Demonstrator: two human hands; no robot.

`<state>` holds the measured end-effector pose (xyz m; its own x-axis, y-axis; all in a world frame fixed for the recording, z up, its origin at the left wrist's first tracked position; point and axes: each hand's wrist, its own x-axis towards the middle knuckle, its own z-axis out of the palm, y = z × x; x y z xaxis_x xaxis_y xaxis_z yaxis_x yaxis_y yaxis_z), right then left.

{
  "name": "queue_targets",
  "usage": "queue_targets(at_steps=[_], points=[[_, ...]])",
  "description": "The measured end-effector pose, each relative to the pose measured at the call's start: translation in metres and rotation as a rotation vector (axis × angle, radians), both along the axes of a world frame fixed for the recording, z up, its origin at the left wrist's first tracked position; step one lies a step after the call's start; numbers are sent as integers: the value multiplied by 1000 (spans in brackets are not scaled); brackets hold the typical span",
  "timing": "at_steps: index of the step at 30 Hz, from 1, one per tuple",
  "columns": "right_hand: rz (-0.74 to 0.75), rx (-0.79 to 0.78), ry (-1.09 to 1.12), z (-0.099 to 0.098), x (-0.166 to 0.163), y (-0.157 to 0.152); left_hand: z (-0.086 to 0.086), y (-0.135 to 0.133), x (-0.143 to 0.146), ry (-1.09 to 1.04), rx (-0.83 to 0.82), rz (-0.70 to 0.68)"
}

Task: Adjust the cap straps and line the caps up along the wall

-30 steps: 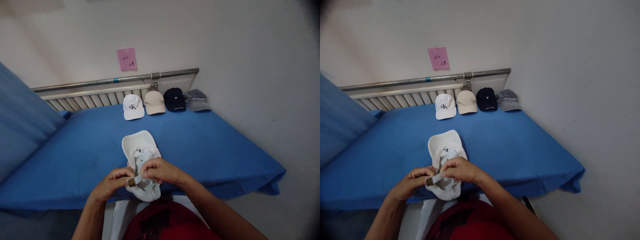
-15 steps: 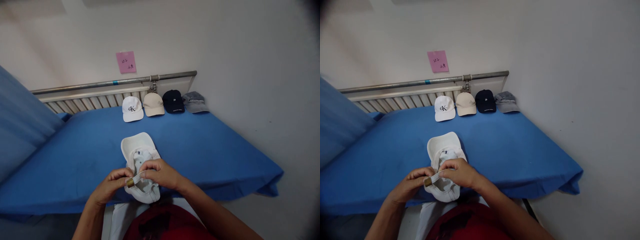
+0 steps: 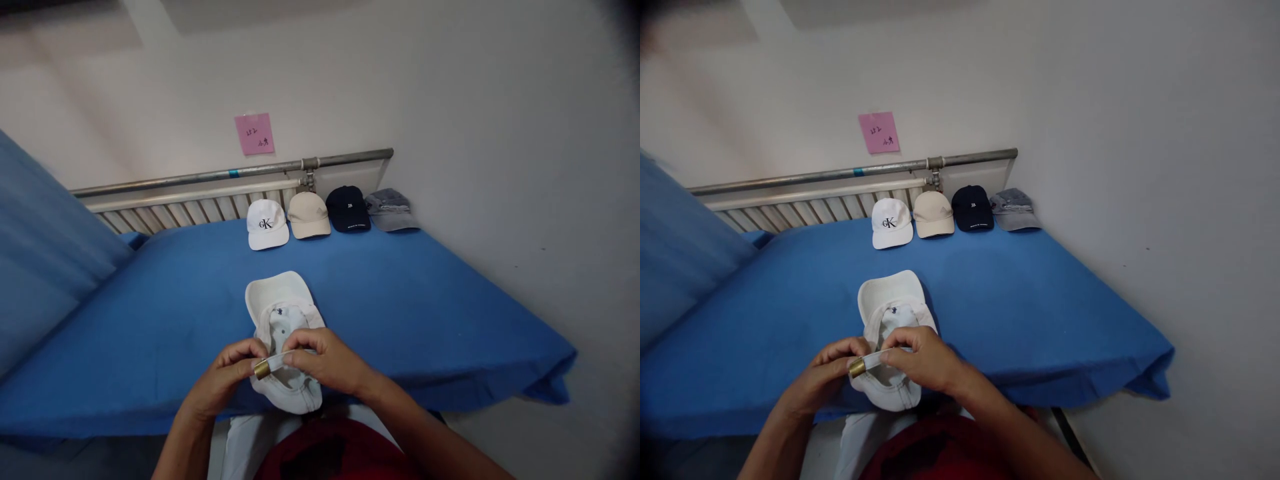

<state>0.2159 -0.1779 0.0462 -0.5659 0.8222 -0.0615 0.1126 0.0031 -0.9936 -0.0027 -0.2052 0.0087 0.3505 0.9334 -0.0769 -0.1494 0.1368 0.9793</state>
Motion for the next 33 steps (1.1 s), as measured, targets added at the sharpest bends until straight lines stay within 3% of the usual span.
queue_targets(at_steps=[8,22,33], points=[[-5,-71,148,-6,2,0,-1,-3,2,-19,-11,34],[279,-461,284,-25,4,13,-8,-2,1,45,48,-42],[362,-582,278,-27,4,17,-10,0,5,26,21,-51]])
